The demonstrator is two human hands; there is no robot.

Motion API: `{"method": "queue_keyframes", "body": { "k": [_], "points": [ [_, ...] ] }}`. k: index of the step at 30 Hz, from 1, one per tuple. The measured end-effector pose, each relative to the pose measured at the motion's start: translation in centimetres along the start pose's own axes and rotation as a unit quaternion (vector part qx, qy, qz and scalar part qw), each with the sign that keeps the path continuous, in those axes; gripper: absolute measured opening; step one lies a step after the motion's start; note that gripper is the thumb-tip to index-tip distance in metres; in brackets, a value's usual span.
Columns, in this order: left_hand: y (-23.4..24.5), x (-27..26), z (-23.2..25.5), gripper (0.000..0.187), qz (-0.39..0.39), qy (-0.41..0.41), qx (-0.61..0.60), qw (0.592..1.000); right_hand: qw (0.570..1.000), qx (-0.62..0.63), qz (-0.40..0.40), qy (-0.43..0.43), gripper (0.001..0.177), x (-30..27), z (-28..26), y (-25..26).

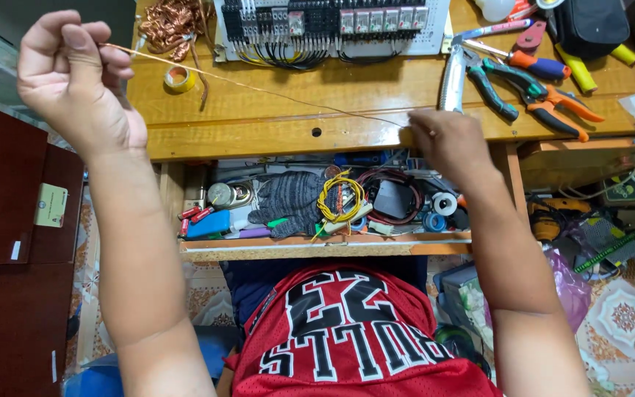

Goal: Preparing electrical wires by stripping insulation and twisting ends together at a workbench

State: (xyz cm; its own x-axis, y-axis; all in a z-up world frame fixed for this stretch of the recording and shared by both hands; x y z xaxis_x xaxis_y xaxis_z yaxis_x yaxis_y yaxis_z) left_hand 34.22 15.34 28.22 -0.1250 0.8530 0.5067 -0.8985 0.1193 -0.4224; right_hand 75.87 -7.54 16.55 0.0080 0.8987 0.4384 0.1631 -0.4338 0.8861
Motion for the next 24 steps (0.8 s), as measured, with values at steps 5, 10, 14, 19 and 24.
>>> {"method": "queue_keyframes", "body": {
  "k": [5, 10, 14, 19, 24],
  "points": [
    [3.3, -1.4, -1.2, 0.02, -0.006, 0.008, 0.046, 0.999, 0.999, 0.034, 0.007, -0.022, 0.01, -0.3, 2.3, 0.4],
    [6.1, -4.0, -1.4, 0.009, 0.012, 0.016, 0.083, 0.996, 0.999, 0.0, -0.019, -0.043, 0.007, 0.3, 3.0, 0.3],
    [8.3, -6.9, -1.4, 0.003, 0.055, 0.071, 0.09, 0.992, 0.999, -0.015, 0.001, -0.038, 0.006, 1.2, 3.2, -0.2],
    [10.8, -10.7, -2.1, 0.01, 0.064, 0.086, 0.098, 0.989, 0.996, -0.084, 0.001, 0.015, 0.011, 3.6, 4.2, -2.1],
    [13.4, -13.2, -4.2, 0.011, 0.088, 0.113, 0.108, 0.984, 0.989, -0.096, -0.064, 0.088, 0.007, 6.2, 3.1, -3.5]
  ]
}}
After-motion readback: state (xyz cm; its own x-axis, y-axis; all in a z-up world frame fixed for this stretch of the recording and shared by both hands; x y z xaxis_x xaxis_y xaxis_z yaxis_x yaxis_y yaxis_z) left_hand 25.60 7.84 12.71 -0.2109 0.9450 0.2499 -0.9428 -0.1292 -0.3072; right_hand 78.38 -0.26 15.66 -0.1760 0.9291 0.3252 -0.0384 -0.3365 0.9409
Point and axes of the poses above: each hand's wrist, its own x-axis towards the middle knuckle, its own y-axis out of the back of the hand, z = x × y, the point moved 4 cm from there along x, towards the middle knuckle, and after that the axes turned 7 degrees about -x, right-handed, at the moved point
